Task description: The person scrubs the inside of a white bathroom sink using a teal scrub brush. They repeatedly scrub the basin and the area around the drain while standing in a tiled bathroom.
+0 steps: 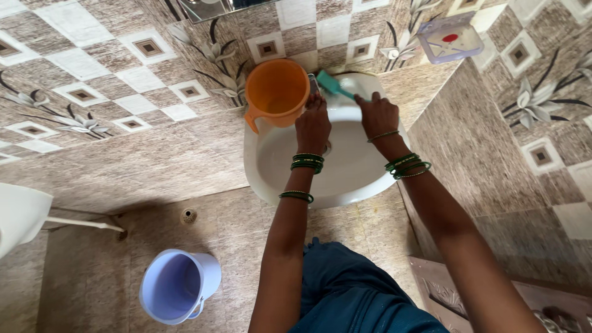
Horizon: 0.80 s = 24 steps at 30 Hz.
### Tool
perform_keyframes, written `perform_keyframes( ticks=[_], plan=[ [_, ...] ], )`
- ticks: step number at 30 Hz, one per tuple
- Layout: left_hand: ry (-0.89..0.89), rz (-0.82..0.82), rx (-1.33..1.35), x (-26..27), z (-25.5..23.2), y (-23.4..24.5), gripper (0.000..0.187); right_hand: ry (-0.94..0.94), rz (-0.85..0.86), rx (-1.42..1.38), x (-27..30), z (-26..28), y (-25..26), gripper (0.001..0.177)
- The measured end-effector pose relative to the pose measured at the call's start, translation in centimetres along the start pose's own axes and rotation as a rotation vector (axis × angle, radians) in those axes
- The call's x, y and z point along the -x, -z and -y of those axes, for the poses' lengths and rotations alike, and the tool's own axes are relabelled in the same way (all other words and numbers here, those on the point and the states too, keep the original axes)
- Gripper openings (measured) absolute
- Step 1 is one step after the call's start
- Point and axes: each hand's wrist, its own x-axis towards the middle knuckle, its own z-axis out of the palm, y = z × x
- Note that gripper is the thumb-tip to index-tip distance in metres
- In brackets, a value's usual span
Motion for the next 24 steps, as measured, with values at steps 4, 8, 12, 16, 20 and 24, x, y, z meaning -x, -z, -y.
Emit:
perform_keyframes(
  ticks=[4, 8, 12, 16, 20, 24],
  plan=[
    [-0.007, 0.031, -0.019, 0.3, 0.0, -0.4, 0.043, -0.075, -0.02, 0.136, 2.1, -1.7, 0.5, 0.044],
    [-0.084, 0.013, -0.073, 0.6, -0.2, 1.3, 0.051, -0.103, 0.026, 0.21, 5.4, -1.7, 2.3, 0.038],
    [-0.126, -0.012, -0.027, 1.5, -1.8, 5.4, 0.049, -0.1, 0.207, 0.229, 8.6, -3.4, 6.2, 0.011],
    [0.183, 0.123, 0.275, 5.1, -4.7, 9.8, 0.038, -0.023, 0.349, 0.272, 9.7, -4.8, 7.9, 0.007],
    [0.32, 0.108, 0.364, 8.2, -5.6, 11.6, 0.033, -0.031, 0.449, 0.244, 8.7, -4.5, 3.5, 0.008],
    [0.424, 0.04, 0.318, 10.4, -3.8, 11.9, 0.014, 0.102, 0.129, 0.201, 7.1, -1.5, -3.9, 0.014]
  ],
)
